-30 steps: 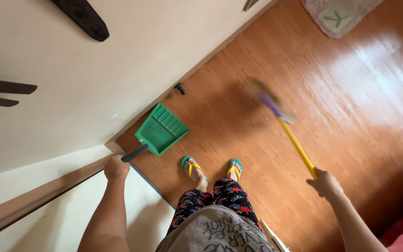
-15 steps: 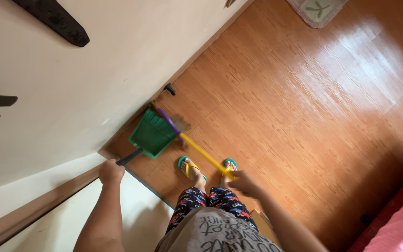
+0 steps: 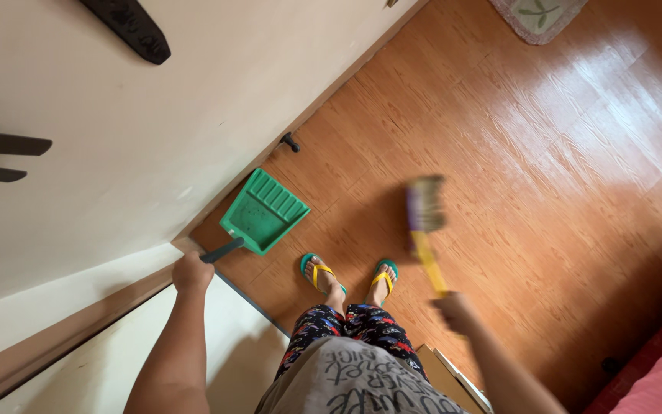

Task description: The person sweeps debris from the floor into a dustpan using a broom, moving a rug aside and reaching under furniture to collect dust.

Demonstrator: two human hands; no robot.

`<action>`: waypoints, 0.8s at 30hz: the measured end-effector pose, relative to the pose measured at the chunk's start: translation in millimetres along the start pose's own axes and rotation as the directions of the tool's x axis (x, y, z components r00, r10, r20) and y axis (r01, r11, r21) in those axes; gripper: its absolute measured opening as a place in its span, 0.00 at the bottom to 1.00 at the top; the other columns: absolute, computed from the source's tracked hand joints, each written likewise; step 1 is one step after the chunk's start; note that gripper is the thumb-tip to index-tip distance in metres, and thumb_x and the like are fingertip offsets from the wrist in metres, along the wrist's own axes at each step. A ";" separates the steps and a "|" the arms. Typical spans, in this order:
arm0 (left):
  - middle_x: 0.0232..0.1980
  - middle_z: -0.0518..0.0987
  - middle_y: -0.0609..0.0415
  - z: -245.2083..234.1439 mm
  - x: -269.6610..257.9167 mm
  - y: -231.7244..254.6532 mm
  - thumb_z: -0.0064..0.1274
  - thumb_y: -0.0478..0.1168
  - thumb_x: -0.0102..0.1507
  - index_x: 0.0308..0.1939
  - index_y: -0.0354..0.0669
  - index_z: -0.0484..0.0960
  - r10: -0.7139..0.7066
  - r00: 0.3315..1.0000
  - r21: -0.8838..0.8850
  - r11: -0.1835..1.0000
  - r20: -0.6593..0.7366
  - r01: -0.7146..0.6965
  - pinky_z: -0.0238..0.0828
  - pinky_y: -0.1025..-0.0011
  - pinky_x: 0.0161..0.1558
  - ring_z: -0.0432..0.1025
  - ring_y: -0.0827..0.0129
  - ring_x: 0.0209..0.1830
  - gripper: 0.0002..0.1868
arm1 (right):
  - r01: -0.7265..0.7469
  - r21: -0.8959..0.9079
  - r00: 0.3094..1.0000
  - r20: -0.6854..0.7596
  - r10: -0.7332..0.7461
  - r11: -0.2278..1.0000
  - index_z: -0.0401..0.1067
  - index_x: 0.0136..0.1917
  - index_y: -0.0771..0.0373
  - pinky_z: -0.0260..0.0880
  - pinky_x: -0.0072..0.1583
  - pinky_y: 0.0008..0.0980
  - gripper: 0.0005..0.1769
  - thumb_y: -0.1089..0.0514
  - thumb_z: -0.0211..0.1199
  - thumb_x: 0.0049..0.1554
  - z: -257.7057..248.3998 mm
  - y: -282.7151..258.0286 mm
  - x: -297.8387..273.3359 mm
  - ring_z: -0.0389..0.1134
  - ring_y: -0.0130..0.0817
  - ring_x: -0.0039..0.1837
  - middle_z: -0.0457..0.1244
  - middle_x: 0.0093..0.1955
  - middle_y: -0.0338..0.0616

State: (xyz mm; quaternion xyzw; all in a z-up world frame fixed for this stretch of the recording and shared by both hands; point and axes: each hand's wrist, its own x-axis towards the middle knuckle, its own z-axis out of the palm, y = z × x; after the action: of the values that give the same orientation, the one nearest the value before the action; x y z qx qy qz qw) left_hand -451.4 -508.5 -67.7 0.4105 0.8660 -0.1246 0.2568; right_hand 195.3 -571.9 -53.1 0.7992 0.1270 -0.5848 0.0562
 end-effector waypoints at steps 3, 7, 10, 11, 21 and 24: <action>0.43 0.84 0.39 9.8 1.2 -8.4 0.62 0.41 0.59 0.39 0.36 0.85 0.029 0.999 -0.041 0.999 -0.021 -0.029 0.76 0.56 0.47 0.79 0.46 0.46 0.11 | 0.090 -0.039 0.973 0.216 -0.080 0.995 0.77 0.56 0.65 0.51 0.27 0.32 0.20 0.57 0.74 0.51 88.4 -20.2 -9.4 0.53 0.26 0.25 0.52 0.27 0.35; 0.37 0.81 0.40 12.8 -3.4 -1.1 0.58 0.35 0.62 0.39 0.29 0.81 -0.244 0.923 -0.596 0.708 0.297 0.379 0.79 0.57 0.32 0.80 0.46 0.38 0.09 | 0.275 -0.160 0.950 0.200 -0.241 0.948 0.73 0.67 0.56 0.58 0.28 0.34 0.31 0.57 0.74 0.50 94.3 -52.7 -46.6 0.59 0.29 0.26 0.63 0.31 0.42; 0.35 0.77 0.43 5.5 -8.0 19.1 0.52 0.33 0.65 0.45 0.28 0.74 -0.224 0.785 -0.660 0.437 0.578 0.611 0.82 0.59 0.29 0.76 0.55 0.28 0.09 | 0.296 -0.476 0.954 0.107 -0.279 0.828 0.73 0.66 0.48 0.74 0.39 0.36 0.32 0.49 0.74 0.48 20.4 -63.4 -67.0 0.72 0.36 0.36 0.71 0.43 0.42; 0.36 0.76 0.39 3.2 -13.0 30.0 0.49 0.36 0.68 0.47 0.28 0.72 -0.218 0.720 -0.606 0.414 0.659 0.680 0.80 0.58 0.30 0.74 0.55 0.27 0.10 | 0.261 -0.638 0.946 0.020 -0.324 0.724 0.75 0.62 0.48 0.73 0.47 0.40 0.27 0.47 0.73 0.49 -5.1 -59.0 -71.3 0.72 0.39 0.46 0.71 0.48 0.43; 0.39 0.77 0.43 0.1 -74.9 184.8 0.51 0.36 0.66 0.52 0.41 0.80 -0.116 0.778 -0.623 0.531 0.618 0.575 0.79 0.46 0.38 0.72 0.56 0.28 0.11 | -0.130 -0.432 0.913 -0.403 -0.061 0.893 0.80 0.52 0.58 0.78 0.46 0.40 0.12 0.53 0.63 0.56 -147.1 51.5 -68.3 0.76 0.40 0.45 0.74 0.45 0.48; 0.38 0.76 0.43 0.7 -84.5 239.4 0.53 0.37 0.65 0.53 0.39 0.79 -0.080 0.790 -0.636 0.545 0.608 0.546 0.80 0.47 0.37 0.72 0.57 0.27 0.13 | -0.181 -0.076 0.932 -0.332 0.146 0.981 0.80 0.47 0.69 0.75 0.36 0.38 0.15 0.54 0.72 0.53 -172.1 76.3 -58.1 0.76 0.39 0.34 0.72 0.37 0.50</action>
State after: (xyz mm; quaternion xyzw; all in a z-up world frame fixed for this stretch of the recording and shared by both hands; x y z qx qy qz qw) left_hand -220.7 -412.2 -23.2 0.0367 0.7889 0.1186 0.6018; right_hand 357.8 -612.2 50.8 0.8883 0.0983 -0.4308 0.1250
